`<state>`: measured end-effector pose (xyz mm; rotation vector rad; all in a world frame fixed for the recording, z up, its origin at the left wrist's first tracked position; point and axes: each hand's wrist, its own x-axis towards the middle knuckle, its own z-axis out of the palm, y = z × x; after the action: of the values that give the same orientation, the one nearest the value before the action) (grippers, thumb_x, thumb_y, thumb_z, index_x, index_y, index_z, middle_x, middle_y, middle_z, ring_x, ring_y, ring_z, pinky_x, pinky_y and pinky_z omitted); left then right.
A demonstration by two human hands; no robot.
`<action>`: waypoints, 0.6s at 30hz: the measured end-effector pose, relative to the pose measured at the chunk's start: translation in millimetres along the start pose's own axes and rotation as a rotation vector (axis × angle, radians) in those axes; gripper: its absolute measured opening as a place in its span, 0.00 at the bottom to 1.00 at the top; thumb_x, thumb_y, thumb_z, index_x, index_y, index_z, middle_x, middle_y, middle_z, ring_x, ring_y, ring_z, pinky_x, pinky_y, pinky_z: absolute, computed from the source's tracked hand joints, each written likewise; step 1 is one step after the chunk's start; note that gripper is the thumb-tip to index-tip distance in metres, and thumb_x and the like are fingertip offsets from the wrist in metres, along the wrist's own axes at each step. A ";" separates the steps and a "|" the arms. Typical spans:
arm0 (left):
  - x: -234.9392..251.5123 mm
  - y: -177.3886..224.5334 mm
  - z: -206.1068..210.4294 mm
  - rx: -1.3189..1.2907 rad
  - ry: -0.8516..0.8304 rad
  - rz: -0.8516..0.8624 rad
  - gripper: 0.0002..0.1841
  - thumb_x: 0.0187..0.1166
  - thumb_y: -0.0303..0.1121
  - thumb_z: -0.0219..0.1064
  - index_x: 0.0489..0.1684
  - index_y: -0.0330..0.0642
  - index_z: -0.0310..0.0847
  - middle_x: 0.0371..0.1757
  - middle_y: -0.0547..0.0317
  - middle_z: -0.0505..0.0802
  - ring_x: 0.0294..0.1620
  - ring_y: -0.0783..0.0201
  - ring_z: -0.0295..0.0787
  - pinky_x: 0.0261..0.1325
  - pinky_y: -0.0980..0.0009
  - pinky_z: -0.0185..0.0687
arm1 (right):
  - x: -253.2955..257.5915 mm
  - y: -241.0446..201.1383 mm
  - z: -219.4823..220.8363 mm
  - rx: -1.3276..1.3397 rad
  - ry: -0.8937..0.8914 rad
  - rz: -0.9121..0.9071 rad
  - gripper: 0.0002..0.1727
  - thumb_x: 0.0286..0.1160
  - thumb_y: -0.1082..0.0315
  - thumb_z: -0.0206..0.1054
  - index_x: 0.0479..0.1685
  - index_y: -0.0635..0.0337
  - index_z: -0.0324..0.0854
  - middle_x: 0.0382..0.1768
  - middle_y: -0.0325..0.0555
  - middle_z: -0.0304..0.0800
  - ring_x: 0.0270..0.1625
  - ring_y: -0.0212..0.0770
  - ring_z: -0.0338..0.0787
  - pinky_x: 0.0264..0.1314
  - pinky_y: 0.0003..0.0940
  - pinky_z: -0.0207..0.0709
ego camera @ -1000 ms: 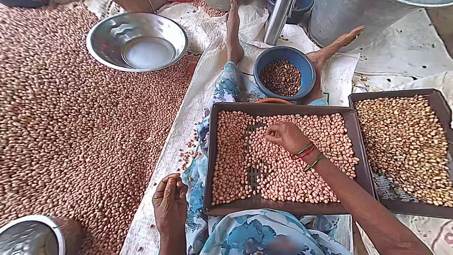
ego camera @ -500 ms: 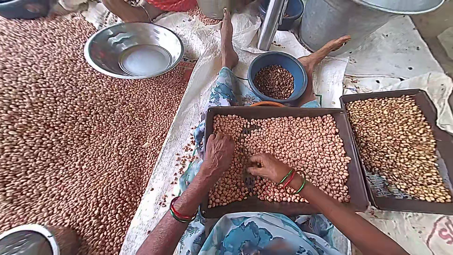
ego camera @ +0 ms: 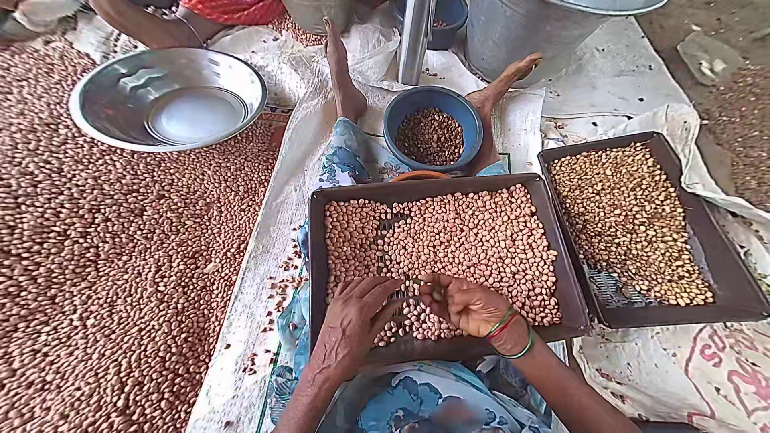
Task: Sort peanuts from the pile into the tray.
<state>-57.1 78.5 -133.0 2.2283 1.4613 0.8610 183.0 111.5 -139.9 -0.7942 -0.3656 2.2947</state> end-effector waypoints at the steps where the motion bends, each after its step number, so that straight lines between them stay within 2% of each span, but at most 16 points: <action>1: -7.1 -5.3 -5.9 -0.024 0.079 -0.039 0.15 0.79 0.37 0.63 0.51 0.40 0.93 0.50 0.50 0.96 0.52 0.54 0.94 0.58 0.56 0.82 | -12.6 -17.8 -14.5 0.153 -0.109 -0.187 0.21 0.62 0.87 0.62 0.56 0.65 0.85 0.47 0.47 0.96 0.46 0.36 0.96 0.53 0.23 0.88; 2: -16.0 -12.8 -11.6 -0.085 0.160 -0.090 0.15 0.80 0.36 0.62 0.48 0.38 0.93 0.49 0.50 0.96 0.51 0.61 0.93 0.58 0.66 0.82 | -25.3 -38.4 -25.5 0.273 -0.179 -0.396 0.22 0.65 0.84 0.65 0.61 0.66 0.85 0.49 0.47 0.95 0.45 0.34 0.97 0.50 0.20 0.89; 3: -26.0 -22.1 -15.7 -0.201 0.235 -0.141 0.14 0.82 0.35 0.61 0.48 0.36 0.92 0.47 0.55 0.96 0.48 0.72 0.91 0.56 0.78 0.82 | -36.6 -59.1 -33.4 0.338 -0.190 -0.610 0.23 0.71 0.83 0.62 0.68 0.67 0.80 0.53 0.46 0.94 0.45 0.32 0.97 0.50 0.17 0.88; 4: -36.6 -31.6 -17.2 -0.386 0.307 -0.189 0.13 0.85 0.35 0.61 0.50 0.39 0.90 0.45 0.63 0.95 0.44 0.80 0.89 0.52 0.84 0.83 | -44.6 -76.6 -39.3 0.286 -0.115 -0.768 0.23 0.78 0.81 0.54 0.73 0.65 0.75 0.57 0.44 0.91 0.45 0.28 0.95 0.48 0.14 0.87; 5: -45.2 -38.0 -17.0 -0.588 0.376 -0.242 0.12 0.86 0.38 0.61 0.53 0.48 0.91 0.43 0.74 0.95 0.39 0.83 0.88 0.45 0.86 0.84 | -48.0 -86.5 -42.4 0.145 0.035 -0.830 0.24 0.84 0.80 0.45 0.74 0.59 0.75 0.57 0.40 0.91 0.45 0.25 0.94 0.47 0.13 0.86; 6: -51.1 -41.7 -16.4 -0.778 0.442 -0.284 0.11 0.86 0.39 0.62 0.54 0.54 0.92 0.41 0.78 0.95 0.36 0.83 0.88 0.40 0.86 0.84 | -45.5 -86.6 -41.8 -0.032 0.174 -0.795 0.26 0.85 0.80 0.43 0.72 0.53 0.79 0.56 0.37 0.93 0.44 0.25 0.93 0.46 0.14 0.86; 7: -55.4 -42.4 -15.1 -0.941 0.516 -0.325 0.11 0.86 0.38 0.63 0.52 0.55 0.92 0.38 0.77 0.95 0.32 0.82 0.88 0.37 0.85 0.84 | -36.9 -77.0 -36.8 -0.213 0.244 -0.702 0.27 0.79 0.81 0.45 0.67 0.48 0.82 0.54 0.35 0.95 0.42 0.26 0.94 0.45 0.17 0.87; 8: -59.4 -41.4 -14.1 -1.064 0.590 -0.364 0.10 0.85 0.37 0.63 0.49 0.54 0.93 0.36 0.76 0.95 0.30 0.81 0.88 0.35 0.85 0.84 | -25.2 -59.2 -27.6 -0.374 0.218 -0.589 0.26 0.73 0.82 0.49 0.62 0.50 0.85 0.52 0.36 0.96 0.42 0.28 0.94 0.45 0.21 0.88; 10: -66.2 -37.9 -14.2 -1.187 0.686 -0.418 0.09 0.84 0.36 0.63 0.47 0.53 0.92 0.35 0.75 0.94 0.29 0.81 0.87 0.33 0.85 0.84 | 3.0 -14.5 -2.5 -0.780 -0.081 -0.395 0.20 0.74 0.80 0.53 0.61 0.64 0.83 0.55 0.41 0.92 0.49 0.30 0.91 0.54 0.26 0.85; 11: -68.8 -36.9 -13.3 -1.203 0.706 -0.431 0.10 0.85 0.34 0.62 0.46 0.52 0.92 0.35 0.75 0.94 0.28 0.81 0.88 0.32 0.85 0.84 | 17.0 8.6 12.1 -0.981 -0.249 -0.358 0.19 0.75 0.81 0.53 0.61 0.72 0.83 0.57 0.49 0.91 0.55 0.34 0.91 0.61 0.30 0.83; 12: -70.8 -35.7 -12.5 -1.198 0.712 -0.435 0.10 0.86 0.34 0.61 0.46 0.52 0.92 0.35 0.75 0.94 0.28 0.81 0.88 0.32 0.85 0.84 | 30.9 30.0 27.0 -1.202 -0.399 -0.372 0.19 0.76 0.83 0.55 0.60 0.72 0.87 0.59 0.56 0.92 0.62 0.43 0.90 0.68 0.38 0.80; 13: -72.6 -34.2 -12.5 -1.181 0.711 -0.437 0.11 0.86 0.34 0.60 0.46 0.53 0.92 0.34 0.75 0.94 0.28 0.81 0.87 0.32 0.86 0.83 | 45.4 50.5 39.6 -1.439 -0.528 -0.434 0.19 0.76 0.82 0.59 0.59 0.66 0.90 0.62 0.57 0.92 0.69 0.51 0.88 0.72 0.49 0.77; 14: -75.1 -32.5 -13.8 -1.162 0.705 -0.437 0.10 0.86 0.35 0.61 0.46 0.54 0.92 0.34 0.76 0.94 0.28 0.82 0.87 0.32 0.86 0.83 | 59.2 69.6 47.9 -1.650 -0.617 -0.504 0.18 0.76 0.79 0.63 0.57 0.57 0.93 0.64 0.54 0.91 0.75 0.58 0.83 0.71 0.61 0.72; 15: -77.3 -30.6 -15.7 -1.148 0.704 -0.438 0.10 0.85 0.36 0.62 0.46 0.55 0.93 0.34 0.76 0.94 0.28 0.82 0.87 0.32 0.86 0.82 | 69.5 81.3 53.6 -1.805 -0.662 -0.542 0.16 0.77 0.76 0.65 0.55 0.52 0.94 0.66 0.52 0.91 0.80 0.63 0.77 0.72 0.71 0.66; 17: -81.4 -28.4 -21.6 -1.133 0.714 -0.440 0.10 0.85 0.35 0.62 0.45 0.55 0.93 0.34 0.75 0.94 0.28 0.81 0.88 0.32 0.86 0.83 | 82.1 77.5 56.7 -1.947 -0.677 -0.492 0.15 0.76 0.76 0.66 0.54 0.52 0.95 0.67 0.55 0.90 0.85 0.69 0.70 0.78 0.80 0.53; 18: -83.9 -28.8 -24.8 -1.123 0.721 -0.442 0.11 0.86 0.35 0.61 0.45 0.55 0.92 0.34 0.75 0.94 0.29 0.81 0.88 0.32 0.86 0.83 | 83.3 64.4 55.9 -2.005 -0.614 -0.436 0.16 0.76 0.76 0.66 0.56 0.54 0.94 0.69 0.56 0.89 0.86 0.69 0.67 0.80 0.81 0.48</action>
<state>-117.6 13.0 -156.0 0.7638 1.1292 1.8055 66.1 118.3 -162.5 -0.5413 -2.8600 0.9949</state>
